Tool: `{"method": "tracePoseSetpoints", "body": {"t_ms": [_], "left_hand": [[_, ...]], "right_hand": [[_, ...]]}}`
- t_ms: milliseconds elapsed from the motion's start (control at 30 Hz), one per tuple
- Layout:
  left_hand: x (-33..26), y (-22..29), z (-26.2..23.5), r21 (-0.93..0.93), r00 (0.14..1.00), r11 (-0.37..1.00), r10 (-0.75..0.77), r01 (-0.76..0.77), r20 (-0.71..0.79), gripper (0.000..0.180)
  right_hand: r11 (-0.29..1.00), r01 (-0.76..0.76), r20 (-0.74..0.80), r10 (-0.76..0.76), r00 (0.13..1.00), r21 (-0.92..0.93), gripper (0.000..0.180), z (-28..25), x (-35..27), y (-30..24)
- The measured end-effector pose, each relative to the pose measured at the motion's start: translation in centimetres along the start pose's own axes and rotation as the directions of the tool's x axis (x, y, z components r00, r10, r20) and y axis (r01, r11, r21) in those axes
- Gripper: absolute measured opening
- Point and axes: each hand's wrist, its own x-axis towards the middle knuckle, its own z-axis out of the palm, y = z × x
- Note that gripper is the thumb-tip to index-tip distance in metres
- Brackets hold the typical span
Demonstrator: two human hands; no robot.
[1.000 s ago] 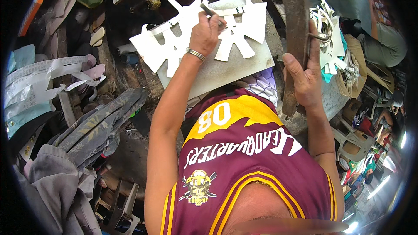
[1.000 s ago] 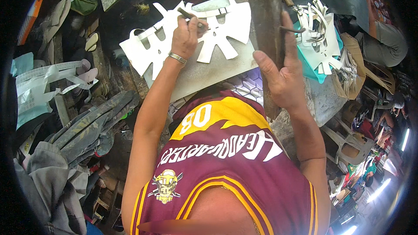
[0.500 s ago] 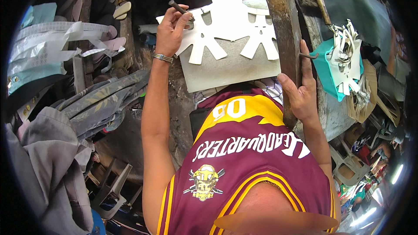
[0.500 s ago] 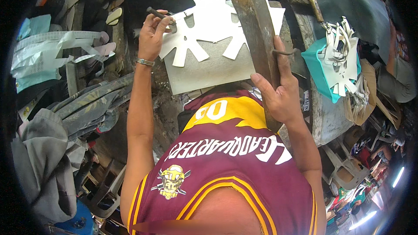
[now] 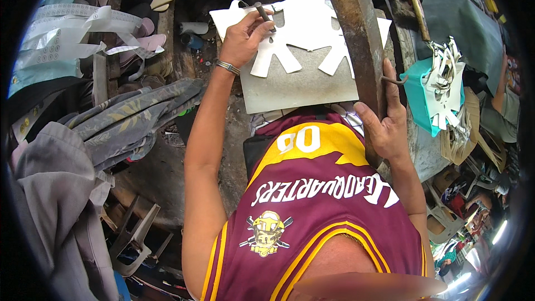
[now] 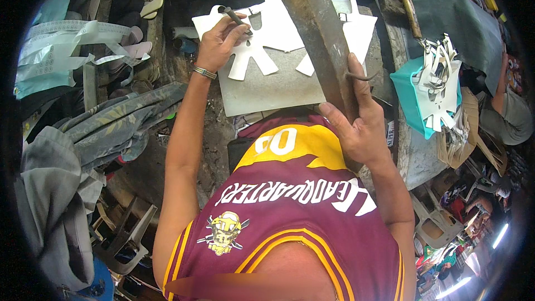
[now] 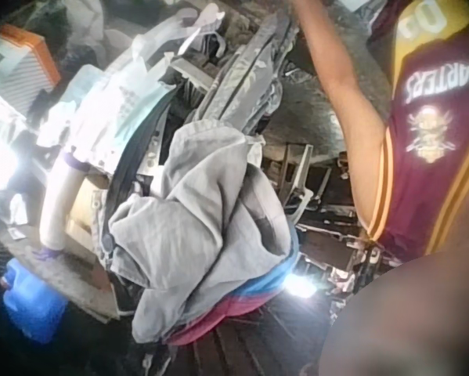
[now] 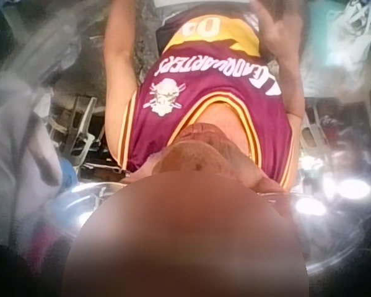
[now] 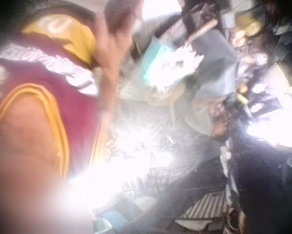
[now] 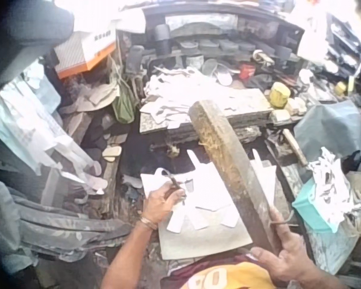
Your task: The person repeatedly picks white shoe parts, places them on a work surface, and uses a metal punch and hammer to drive fasteners into each part. Finished parts are set aside on the workbench.
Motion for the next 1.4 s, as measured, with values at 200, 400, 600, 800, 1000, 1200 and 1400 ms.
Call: {"method": "tracePoseSetpoints", "body": {"t_ms": [200, 400, 600, 800, 1000, 1200, 1400], "left_hand": [[0.0, -0.2, 0.1, 0.035, 1.000, 0.999, -0.025, 0.025, -0.004, 0.027], [0.1, -0.3, 0.0, 0.069, 1.000, 0.998, -0.004, 0.004, 0.009, 0.027], [0.3, -0.7, -0.1, 0.048, 1.000, 0.999, 0.008, -0.009, 0.019, 0.028], [0.3, -0.7, -0.1, 0.036, 0.999, 0.999, -0.005, 0.004, 0.033, 0.028], [0.3, -0.6, -0.2, 0.041, 0.999, 0.999, 0.005, -0.007, 0.035, 0.028], [0.4, -1.3, -0.2, 0.085, 0.998, 0.995, 0.045, -0.049, 0.045, 0.030], [0.0, -1.9, 0.4, 0.228, 0.985, 0.959, 0.171, -0.169, 0.011, 0.030]], "right_hand": [[0.999, 0.003, 0.000, -0.003, 1.000, -0.042, 0.094, 0.4, 0.1, -0.1], [0.994, 0.030, 0.010, -0.029, 1.000, -0.109, 0.095, 0.4, 0.4, 0.2], [0.999, -0.012, 0.037, 0.013, 0.999, -0.041, 0.095, 0.8, 0.5, 0.2], [0.997, -0.013, 0.090, 0.019, 0.996, -0.073, 0.094, 0.6, 1.0, -0.1], [0.999, -0.041, 0.127, 0.044, 0.991, -0.026, 0.094, 0.7, 1.2, -0.3], [0.997, -0.068, 0.177, 0.070, 0.982, -0.019, 0.094, 1.1, 1.5, -0.6], [0.998, -0.036, 0.188, 0.046, 0.981, -0.053, 0.093, 1.2, 2.3, -0.8]]}}
